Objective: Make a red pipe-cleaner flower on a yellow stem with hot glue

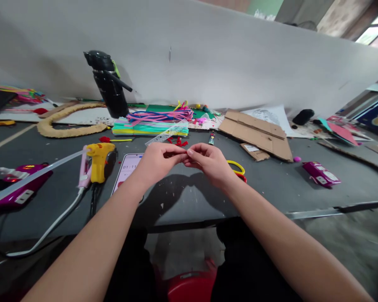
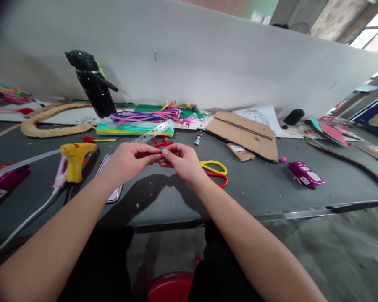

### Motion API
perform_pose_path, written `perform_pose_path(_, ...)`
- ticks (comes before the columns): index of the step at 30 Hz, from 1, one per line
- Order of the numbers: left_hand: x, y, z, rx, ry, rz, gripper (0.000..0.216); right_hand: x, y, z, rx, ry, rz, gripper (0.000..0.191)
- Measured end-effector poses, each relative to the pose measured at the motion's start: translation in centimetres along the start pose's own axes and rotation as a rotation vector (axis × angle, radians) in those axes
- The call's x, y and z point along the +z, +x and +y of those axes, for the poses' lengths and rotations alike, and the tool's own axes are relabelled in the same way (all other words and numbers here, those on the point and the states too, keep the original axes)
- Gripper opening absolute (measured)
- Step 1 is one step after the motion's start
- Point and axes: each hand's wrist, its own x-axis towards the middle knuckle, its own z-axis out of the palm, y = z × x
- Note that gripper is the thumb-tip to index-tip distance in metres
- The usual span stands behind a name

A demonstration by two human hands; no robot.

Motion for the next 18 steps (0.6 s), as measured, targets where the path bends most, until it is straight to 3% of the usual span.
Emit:
perform_pose_path(9, -0.2, -0.1, 0.4, 0.081, 0.146, 0.056, 0.024, -1.1, -0.8, -1.1, -0.043, -0.017, -0.090, 0.035)
perform_pose_path(18, 0.3, -0.6, 1.2, 0.060, 0.119, 0.016, 0.025, -0.8, -0.8, -0.8, -0.109, -0.111, -0.042, 0.028)
